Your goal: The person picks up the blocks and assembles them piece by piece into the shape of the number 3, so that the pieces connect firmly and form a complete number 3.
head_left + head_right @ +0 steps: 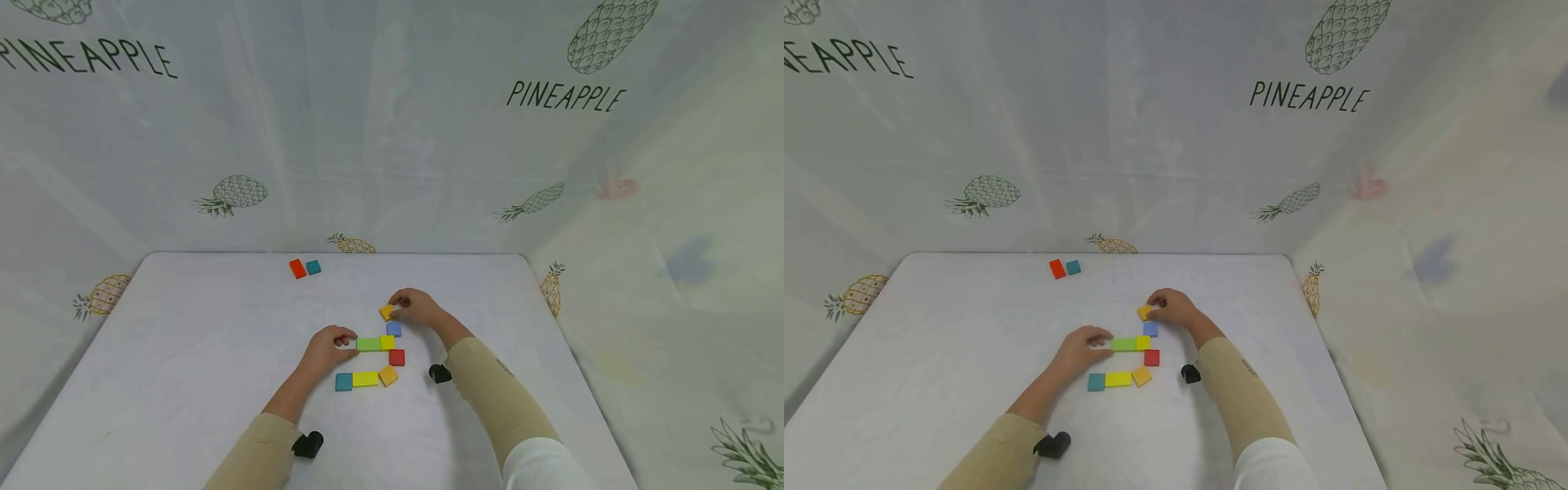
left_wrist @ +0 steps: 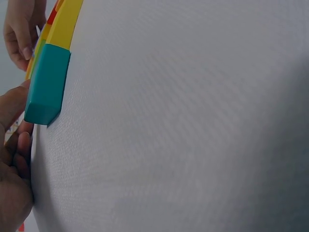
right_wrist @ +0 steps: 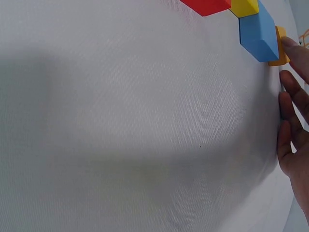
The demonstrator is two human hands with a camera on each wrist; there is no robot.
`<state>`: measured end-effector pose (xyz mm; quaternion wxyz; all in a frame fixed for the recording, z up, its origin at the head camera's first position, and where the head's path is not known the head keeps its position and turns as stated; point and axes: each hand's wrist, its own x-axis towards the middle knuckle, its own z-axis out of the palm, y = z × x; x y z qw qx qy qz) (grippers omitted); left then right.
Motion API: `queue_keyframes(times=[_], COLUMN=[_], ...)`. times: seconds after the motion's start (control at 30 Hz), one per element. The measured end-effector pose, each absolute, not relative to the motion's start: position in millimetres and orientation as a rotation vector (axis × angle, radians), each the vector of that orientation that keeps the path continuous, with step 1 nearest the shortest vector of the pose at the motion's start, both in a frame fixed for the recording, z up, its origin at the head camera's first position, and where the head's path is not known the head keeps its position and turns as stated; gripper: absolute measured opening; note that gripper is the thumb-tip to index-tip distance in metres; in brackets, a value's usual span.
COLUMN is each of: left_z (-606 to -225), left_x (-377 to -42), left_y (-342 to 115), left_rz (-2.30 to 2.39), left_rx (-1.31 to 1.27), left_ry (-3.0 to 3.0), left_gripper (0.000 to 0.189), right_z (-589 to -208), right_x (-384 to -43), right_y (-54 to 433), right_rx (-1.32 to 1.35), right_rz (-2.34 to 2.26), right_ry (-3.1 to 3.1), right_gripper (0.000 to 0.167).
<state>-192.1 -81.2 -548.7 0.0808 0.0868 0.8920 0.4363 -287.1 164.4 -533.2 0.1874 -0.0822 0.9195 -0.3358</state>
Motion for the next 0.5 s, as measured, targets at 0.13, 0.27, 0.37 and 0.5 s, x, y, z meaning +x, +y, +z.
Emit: queue_keyframes(times=[0.13, 0.27, 0.37, 0.5], left_z=[-549.9, -552.2, -553.0, -554.4], left_x=[-192.2, -193.1, -193.1, -192.4], left_y=[-81.1, -81.2, -81.4, -81.9], left_rz=[1.306, 1.31, 1.315, 1.317], left_rx=[0.274, 0.291, 0.288, 0.291], left_ry=[2.667, 2.665, 2.663, 2.665], left_gripper=[0.022, 0.021, 0.021, 0.021], right_z=[-533.4, -533.8, -534.0, -534.1], right_x=[-286.9, -287.2, -287.2, -286.3], right_y=[164.5, 165.4, 165.7, 165.5], right_rx=[-0.247, -0.259, -0.262, -0.262], right_rz=[-0.938, -0.946, -0.96, -0.968], right_ry=[2.598, 2.596, 2.586, 2.584], right_gripper=[0.025, 0.025, 0.025, 0.026])
